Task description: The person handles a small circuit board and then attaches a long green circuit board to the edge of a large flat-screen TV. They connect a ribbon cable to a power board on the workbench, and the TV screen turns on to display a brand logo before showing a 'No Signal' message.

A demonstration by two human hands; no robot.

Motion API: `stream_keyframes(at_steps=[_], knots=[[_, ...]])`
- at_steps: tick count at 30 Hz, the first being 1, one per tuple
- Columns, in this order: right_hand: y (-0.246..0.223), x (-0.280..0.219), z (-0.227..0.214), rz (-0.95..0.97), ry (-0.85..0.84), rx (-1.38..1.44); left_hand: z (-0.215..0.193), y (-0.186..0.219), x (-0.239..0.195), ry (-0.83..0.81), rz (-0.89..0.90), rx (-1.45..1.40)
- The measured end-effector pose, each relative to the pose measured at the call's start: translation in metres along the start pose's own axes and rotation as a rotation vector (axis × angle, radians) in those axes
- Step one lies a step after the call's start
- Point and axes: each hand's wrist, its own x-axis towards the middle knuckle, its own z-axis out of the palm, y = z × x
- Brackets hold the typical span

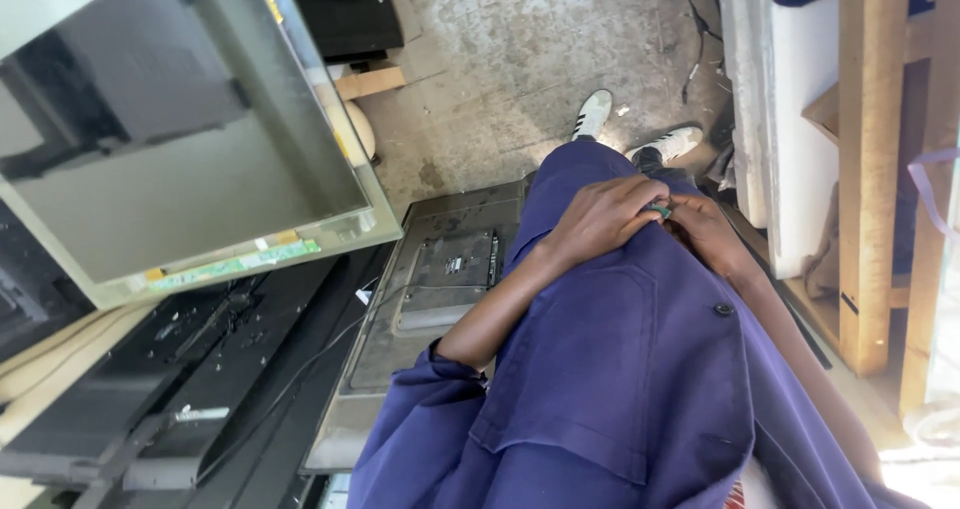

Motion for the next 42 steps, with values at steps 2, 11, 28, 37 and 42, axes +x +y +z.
stream_keyframes(at_steps=[2, 11, 28, 37, 42], knots=[[-0.007, -0.004, 0.002, 0.000, -0.009, -0.010, 0.001, 0.000, -0.001, 0.022, -0.005, 0.015], [-0.002, 0.010, -0.023, 0.058, -0.081, -0.125, 0.009, 0.018, -0.009, 0.153, -0.116, 0.094], [-0.028, 0.039, -0.069, 0.206, -0.471, -0.300, 0.071, 0.085, -0.015, 0.522, -0.460, 0.131], [-0.033, 0.034, -0.090, 0.180, -0.566, -0.426, 0.110, 0.090, -0.013, 0.806, -0.581, -0.192], [-0.034, 0.027, -0.086, 0.194, -0.492, -0.388, 0.094, 0.098, -0.014, 0.814, -0.546, -0.259]])
